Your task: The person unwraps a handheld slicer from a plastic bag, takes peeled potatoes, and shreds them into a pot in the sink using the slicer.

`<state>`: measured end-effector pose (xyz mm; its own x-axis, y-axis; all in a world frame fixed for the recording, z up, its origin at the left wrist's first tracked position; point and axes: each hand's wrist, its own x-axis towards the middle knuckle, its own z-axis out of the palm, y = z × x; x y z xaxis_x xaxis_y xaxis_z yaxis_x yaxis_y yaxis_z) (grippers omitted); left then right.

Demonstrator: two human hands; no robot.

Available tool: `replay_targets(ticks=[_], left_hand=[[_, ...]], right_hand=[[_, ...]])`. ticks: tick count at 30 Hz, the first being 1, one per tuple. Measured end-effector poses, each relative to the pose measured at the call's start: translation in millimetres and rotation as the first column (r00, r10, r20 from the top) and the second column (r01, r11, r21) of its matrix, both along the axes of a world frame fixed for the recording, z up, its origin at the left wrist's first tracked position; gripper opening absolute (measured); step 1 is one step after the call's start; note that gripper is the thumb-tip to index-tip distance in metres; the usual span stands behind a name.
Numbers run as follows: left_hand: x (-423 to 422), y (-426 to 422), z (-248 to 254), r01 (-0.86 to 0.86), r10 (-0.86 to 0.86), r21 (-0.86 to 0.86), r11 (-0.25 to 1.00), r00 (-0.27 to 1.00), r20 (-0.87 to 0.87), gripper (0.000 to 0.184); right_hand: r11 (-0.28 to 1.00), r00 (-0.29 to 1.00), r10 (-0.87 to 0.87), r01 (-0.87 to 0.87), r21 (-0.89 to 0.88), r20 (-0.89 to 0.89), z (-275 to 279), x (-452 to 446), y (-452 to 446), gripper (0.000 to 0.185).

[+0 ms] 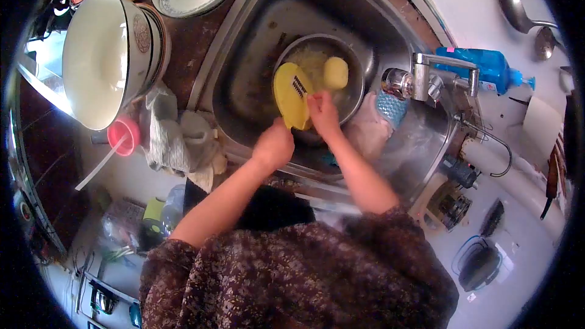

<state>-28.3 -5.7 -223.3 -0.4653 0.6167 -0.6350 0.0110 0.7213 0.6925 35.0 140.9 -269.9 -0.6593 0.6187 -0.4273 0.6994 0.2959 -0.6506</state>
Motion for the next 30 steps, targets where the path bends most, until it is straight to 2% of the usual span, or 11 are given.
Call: replay_targets(ticks=[2, 3, 5, 8, 11, 14, 17, 21, 23, 27, 30], left_hand=[[-1, 3, 1, 0.035, -0.033, -0.068, 0.997, 0.999, 0.031, 0.021], [0, 3, 1, 0.035, -0.033, -0.065, 0.997, 0.999, 0.032, 0.021], [-1, 1, 0, 0.023, -0.022, -0.026, 0.999, 1.000, 0.015, 0.020], [-2, 5, 6, 0.024, -0.018, -0.132, 0.991, 0.999, 0.049, 0.021], [2, 2, -4, 0.067, -0.067, -0.070, 0.995, 0.998, 0.014, 0.021], [2, 1, -2, 0.028, -0.027, -0.031, 0.999, 1.000, 0.008, 0.021], [4, 0, -9, 0.054, -0.053, 0.008, 0.999, 0.997, -0.059, 0.021], [-2, 2, 4, 0.018, -0.018, -0.055, 0.998, 1.000, -0.004, 0.021], [-2, 1, 7, 0.069, -0.069, -0.024, 0.997, 0.998, -0.010, 0.020], [1, -1, 9, 0.015, -0.016, -0.045, 0.999, 0.999, -0.037, 0.019], [-6, -2, 24, 0.052, -0.053, -0.035, 0.998, 0.998, -0.044, 0.018]], right_hand=[[0.982, 0.989, 0.144, -0.148, 0.120, 0.047, 0, 2, 1, 0.024], [0.981, 0.988, 0.144, -0.149, 0.122, 0.049, 1, 3, 1, 0.024], [0.947, 0.953, 0.229, -0.266, 0.182, 0.198, 10, -2, -3, 0.022], [0.979, 0.983, 0.142, -0.157, 0.131, 0.118, 14, -5, -10, 0.021], [0.973, 0.984, 0.115, -0.140, 0.182, 0.138, 17, -12, -19, 0.021], [0.982, 0.990, 0.044, -0.067, 0.176, 0.135, 7, -21, -18, 0.020], [0.967, 0.983, 0.075, -0.113, 0.229, 0.169, 7, -28, -16, 0.019], [0.939, 0.979, 0.106, -0.155, 0.306, 0.172, -29, -30, 3, 0.018], [0.939, 0.949, 0.085, -0.179, 0.295, 0.305, -44, -32, 16, 0.023], [0.948, 0.950, 0.047, -0.140, 0.286, 0.309, -59, -37, 27, 0.025], [0.937, 0.974, 0.053, -0.124, 0.326, 0.218, -58, -36, 33, 0.019]])
